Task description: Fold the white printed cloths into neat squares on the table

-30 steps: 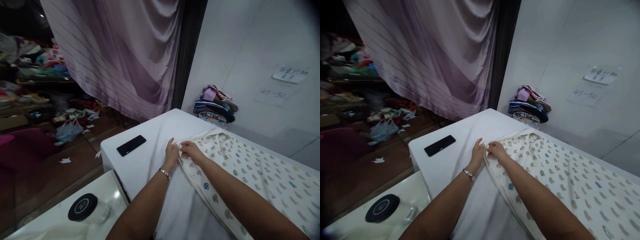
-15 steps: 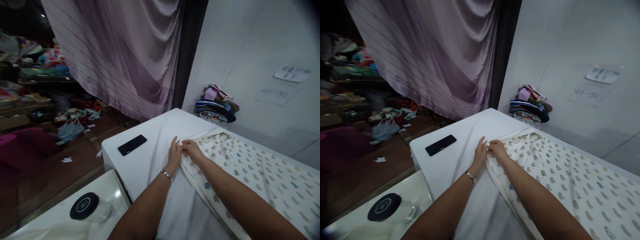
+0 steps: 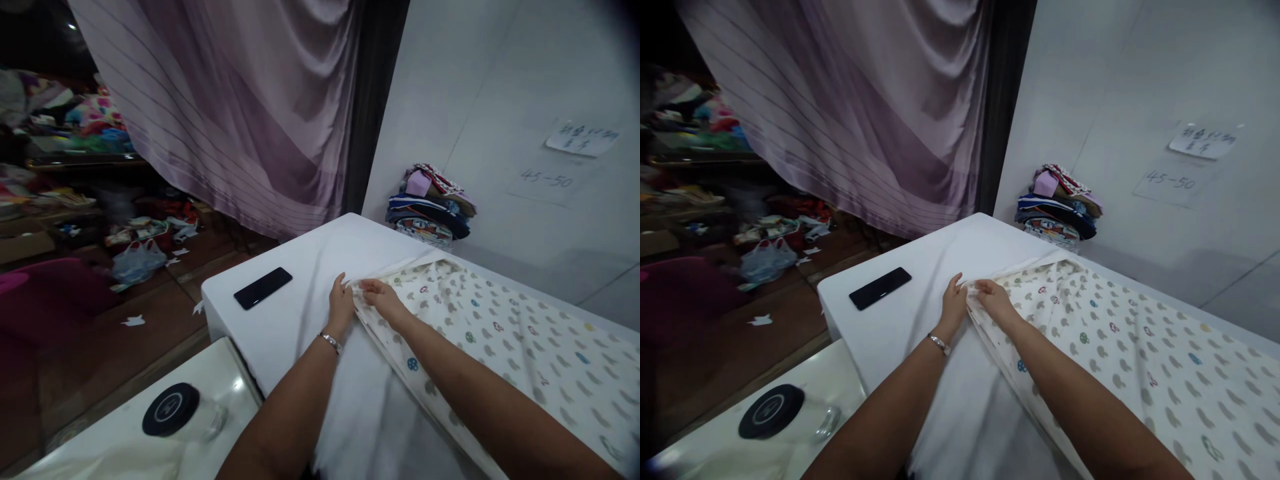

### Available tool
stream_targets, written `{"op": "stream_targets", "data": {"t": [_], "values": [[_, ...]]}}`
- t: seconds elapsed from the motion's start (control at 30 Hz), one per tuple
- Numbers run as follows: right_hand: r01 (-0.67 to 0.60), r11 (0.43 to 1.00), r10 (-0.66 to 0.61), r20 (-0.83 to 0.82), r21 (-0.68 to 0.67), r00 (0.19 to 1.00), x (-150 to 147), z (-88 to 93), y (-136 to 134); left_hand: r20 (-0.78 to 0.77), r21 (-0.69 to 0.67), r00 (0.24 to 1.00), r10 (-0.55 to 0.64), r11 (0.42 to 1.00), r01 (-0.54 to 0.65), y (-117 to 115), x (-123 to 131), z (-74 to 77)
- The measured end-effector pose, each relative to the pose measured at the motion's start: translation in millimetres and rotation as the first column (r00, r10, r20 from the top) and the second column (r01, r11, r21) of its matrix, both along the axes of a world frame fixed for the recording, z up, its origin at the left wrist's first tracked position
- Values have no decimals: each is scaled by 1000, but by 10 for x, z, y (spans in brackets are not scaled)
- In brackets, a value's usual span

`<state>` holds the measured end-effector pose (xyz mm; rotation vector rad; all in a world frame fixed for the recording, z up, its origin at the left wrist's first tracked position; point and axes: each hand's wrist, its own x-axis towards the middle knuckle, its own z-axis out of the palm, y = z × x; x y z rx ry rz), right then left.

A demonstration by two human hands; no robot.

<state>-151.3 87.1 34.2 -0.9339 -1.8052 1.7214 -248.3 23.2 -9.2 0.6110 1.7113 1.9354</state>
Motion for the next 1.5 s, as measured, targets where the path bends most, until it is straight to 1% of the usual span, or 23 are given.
{"op": "stream_targets", "data": {"t": [0.03,0.1,0.17,0.23,0.33,0.43,0.57,0.63,0.73,0.8,0.9,1.07,1.1,1.13,1.17,1.27,1.3,1.33,1.37,1.4,1.5], "values": [[0,996,-2,25,88,1000,80,-44,-8,33,-24,999,22,999,-22,-5,-18,15],[-52,963,17,133,265,991,298,-132,-48,87,-60,995,56,997,-51,-6,-53,30],[-172,896,53,285,410,957,553,-200,-126,115,-82,991,65,995,-55,7,-86,12],[-293,810,63,423,508,904,783,-238,-236,110,-96,992,57,994,-47,29,-115,-34],[-424,700,34,566,575,824,988,-258,-399,58,-102,997,42,994,-36,55,-148,-113],[-501,634,2,647,589,763,1026,-269,-490,-4,-121,999,33,992,-33,55,-164,-143],[-574,559,-63,721,599,690,964,-271,-514,-53,-129,999,5,992,-12,30,-171,-120],[-588,548,-82,737,596,671,926,-247,-518,-83,-136,997,-6,991,-5,17,-183,-115],[-547,559,-20,670,623,742,882,-189,-545,-165,-162,986,-6,987,-21,5,-221,-134],[-539,569,22,644,621,765,864,-164,-582,-194,-171,981,2,985,-36,2,-254,-152],[-580,574,27,695,578,719,856,-170,-661,-185,-180,982,23,982,-57,2,-301,-170],[-620,520,-7,729,587,684,860,-221,-764,-162,-168,986,36,984,-63,5,-341,-179],[-623,519,-10,733,586,681,857,-231,-765,-159,-170,986,40,983,-68,6,-343,-179],[-618,529,-11,732,582,681,851,-240,-757,-157,-174,987,43,982,-71,6,-343,-178],[-602,551,-8,725,578,689,843,-249,-741,-157,-181,987,43,981,-71,6,-342,-175],[-516,643,12,666,567,746,808,-264,-671,-177,-197,984,35,978,-70,-2,-330,-157],[-496,663,16,652,560,758,793,-264,-650,-187,-200,982,33,977,-71,-6,-325,-148],[-489,672,13,651,556,759,776,-261,-635,-196,-203,980,33,976,-74,-11,-321,-138],[-494,667,3,661,558,750,754,-255,-626,-204,-206,978,34,976,-77,-16,-317,-128],[-508,650,-13,676,565,737,728,-246,-621,-210,-209,977,36,975,-80,-21,-314,-119],[-550,567,-78,705,613,705,620,-223,-624,-209,-208,977,48,974,-93,-33,-312,-100]]}}
